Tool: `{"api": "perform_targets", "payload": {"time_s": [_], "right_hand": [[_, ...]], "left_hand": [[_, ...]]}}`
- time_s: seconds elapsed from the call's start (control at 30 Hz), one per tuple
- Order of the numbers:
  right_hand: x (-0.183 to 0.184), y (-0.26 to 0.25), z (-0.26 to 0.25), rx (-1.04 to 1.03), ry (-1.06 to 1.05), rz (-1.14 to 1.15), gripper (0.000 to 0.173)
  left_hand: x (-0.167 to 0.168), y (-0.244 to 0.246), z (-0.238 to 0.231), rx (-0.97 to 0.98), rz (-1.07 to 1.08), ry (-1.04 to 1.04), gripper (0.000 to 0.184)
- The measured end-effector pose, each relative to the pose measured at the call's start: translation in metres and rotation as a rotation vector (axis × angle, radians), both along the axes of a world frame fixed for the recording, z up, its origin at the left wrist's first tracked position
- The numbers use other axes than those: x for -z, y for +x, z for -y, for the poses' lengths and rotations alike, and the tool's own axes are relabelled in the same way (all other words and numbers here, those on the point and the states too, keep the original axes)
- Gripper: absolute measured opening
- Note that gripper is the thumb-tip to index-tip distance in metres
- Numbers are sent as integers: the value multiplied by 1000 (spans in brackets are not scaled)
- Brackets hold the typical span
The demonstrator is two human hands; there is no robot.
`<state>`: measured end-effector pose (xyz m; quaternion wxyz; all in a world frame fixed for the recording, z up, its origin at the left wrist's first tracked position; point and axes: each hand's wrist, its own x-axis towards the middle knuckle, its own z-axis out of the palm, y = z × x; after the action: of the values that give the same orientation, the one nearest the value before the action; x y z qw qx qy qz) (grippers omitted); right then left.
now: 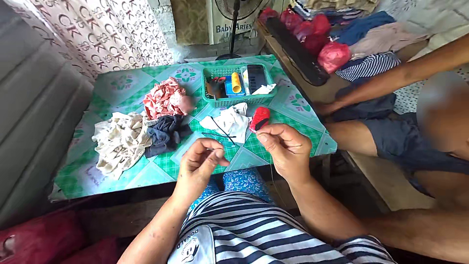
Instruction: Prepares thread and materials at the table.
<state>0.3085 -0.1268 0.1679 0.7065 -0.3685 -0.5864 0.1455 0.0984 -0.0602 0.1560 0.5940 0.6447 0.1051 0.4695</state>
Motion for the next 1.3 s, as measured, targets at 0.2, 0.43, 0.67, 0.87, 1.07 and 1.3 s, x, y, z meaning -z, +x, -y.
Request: {"api": "perform_targets", "payload": {"time_s": [0.2, 0.43, 0.67, 0.87, 1.07, 1.3], "right_hand": [[-5, -12, 6, -35, -11, 22, 11], [-9, -20, 15, -113, -28, 32, 9], [-12, -29, 22, -124, -19, 51, 10], [-11, -33, 26, -120, -19, 56, 10], [-9, -35, 28, -96, -5, 78, 10], [-9, -35, 28, -86, 5, 94, 10]], "left_hand": [[-9, 15, 16, 87, 52, -69, 10], [-10, 17, 23, 70, 83, -121, 10], [-12, 15, 29, 56, 93, -69, 11], [-11, 13, 32, 16, 92, -16, 10], [-12, 13, 34, -25, 76, 25, 9], [-11, 13, 35, -44, 63, 44, 9]]}}
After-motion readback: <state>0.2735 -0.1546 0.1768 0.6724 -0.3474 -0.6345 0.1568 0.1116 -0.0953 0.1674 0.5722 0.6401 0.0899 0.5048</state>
